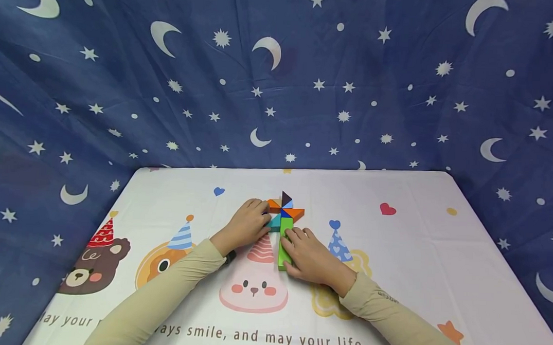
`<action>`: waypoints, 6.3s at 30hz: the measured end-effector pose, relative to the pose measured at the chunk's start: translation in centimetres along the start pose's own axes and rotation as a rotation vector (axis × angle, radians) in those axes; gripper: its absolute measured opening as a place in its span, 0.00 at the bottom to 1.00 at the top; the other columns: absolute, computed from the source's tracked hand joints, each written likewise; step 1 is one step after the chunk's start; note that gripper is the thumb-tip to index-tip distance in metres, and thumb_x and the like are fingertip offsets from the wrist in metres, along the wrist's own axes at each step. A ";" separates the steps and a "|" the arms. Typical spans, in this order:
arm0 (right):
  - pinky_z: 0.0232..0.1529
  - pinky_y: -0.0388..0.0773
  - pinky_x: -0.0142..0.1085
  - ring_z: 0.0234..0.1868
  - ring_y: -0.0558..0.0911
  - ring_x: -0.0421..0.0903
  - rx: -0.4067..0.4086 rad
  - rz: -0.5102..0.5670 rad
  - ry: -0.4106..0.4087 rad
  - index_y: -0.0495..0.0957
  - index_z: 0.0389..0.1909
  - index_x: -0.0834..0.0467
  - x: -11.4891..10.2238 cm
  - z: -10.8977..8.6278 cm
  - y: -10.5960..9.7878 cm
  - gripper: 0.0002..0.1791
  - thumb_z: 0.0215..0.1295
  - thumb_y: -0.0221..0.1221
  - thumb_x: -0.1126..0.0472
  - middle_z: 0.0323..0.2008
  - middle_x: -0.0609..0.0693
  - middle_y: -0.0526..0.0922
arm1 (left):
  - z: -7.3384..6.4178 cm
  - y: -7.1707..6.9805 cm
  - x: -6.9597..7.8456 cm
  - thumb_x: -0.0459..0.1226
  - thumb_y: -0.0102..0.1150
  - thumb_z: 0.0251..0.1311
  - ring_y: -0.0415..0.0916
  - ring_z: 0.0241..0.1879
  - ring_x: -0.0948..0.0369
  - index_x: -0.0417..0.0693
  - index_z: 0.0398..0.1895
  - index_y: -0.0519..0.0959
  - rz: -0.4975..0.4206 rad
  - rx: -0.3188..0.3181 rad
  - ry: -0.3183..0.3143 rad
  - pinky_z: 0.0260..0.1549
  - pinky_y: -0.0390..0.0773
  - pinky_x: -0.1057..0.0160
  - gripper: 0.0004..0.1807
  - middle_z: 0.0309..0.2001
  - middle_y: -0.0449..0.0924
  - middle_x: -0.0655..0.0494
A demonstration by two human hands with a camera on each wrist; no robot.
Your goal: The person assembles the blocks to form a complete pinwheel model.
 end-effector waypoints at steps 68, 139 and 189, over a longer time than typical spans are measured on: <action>0.55 0.69 0.46 0.56 0.72 0.53 -0.010 -0.006 0.007 0.69 0.56 0.59 0.2 -0.1 0.0 0.27 0.62 0.51 0.45 0.54 0.57 0.73 | -0.2 0.1 -0.9 0.39 0.52 0.63 0.69 0.55 0.55 0.56 0.54 0.77 -0.117 -0.019 -0.032 0.62 0.65 0.57 0.17 0.54 0.73 0.50; 0.55 0.69 0.47 0.56 0.72 0.53 -0.009 0.006 0.019 0.70 0.56 0.59 0.0 0.0 0.0 0.27 0.62 0.51 0.45 0.54 0.56 0.73 | 0.1 0.6 -0.7 0.53 0.58 0.58 0.71 0.47 0.57 0.54 0.48 0.79 -0.073 -0.031 -0.080 0.58 0.67 0.57 0.19 0.43 0.75 0.54; 0.53 0.70 0.45 0.54 0.71 0.52 0.012 0.005 -0.001 0.69 0.54 0.59 0.0 0.1 -0.1 0.26 0.61 0.52 0.46 0.52 0.55 0.72 | -2.2 1.3 -4.6 0.48 0.64 0.55 0.71 0.45 0.53 0.47 0.49 0.77 -0.148 -0.121 -0.234 0.51 0.70 0.54 0.22 0.43 0.74 0.48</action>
Point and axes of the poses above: each hand's wrist, its own z-axis towards the middle knuckle, its own y-axis out of the palm, x = y × z, the point moved 4 cm from there along z, towards the middle knuckle
